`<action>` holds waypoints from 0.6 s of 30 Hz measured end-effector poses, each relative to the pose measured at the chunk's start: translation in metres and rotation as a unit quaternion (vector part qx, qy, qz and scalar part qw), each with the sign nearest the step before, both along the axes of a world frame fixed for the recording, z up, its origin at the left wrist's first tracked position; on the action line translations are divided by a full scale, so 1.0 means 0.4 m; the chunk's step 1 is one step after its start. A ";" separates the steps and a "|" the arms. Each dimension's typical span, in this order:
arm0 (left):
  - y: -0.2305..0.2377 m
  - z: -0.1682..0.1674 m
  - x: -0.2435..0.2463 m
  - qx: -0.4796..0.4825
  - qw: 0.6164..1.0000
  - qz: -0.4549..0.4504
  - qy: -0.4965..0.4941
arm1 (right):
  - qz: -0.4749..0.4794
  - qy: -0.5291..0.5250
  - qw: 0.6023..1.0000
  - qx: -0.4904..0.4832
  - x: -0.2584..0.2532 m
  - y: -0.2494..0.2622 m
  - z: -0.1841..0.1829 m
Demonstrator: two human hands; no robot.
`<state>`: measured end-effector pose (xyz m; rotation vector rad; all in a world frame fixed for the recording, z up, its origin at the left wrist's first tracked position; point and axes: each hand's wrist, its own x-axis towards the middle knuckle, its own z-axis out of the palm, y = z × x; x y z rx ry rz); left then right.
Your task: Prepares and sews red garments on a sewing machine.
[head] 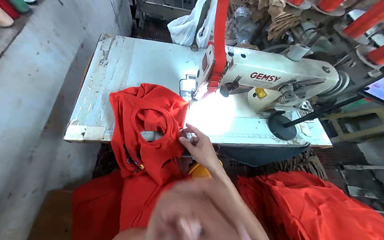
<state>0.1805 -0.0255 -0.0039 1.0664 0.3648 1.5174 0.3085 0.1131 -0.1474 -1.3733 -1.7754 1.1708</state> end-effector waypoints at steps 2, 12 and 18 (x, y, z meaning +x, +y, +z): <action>0.092 -0.088 -0.047 -0.022 0.965 0.177 0.192 | 0.013 -0.054 0.998 0.020 -0.008 0.010 0.005; 0.281 -0.402 -0.146 -0.085 0.734 0.356 0.572 | -0.068 -0.039 0.988 0.133 0.244 -0.111 -0.045; 0.292 -0.413 -0.151 -0.043 0.730 0.325 0.600 | -0.326 0.017 0.942 0.078 0.538 -0.201 -0.032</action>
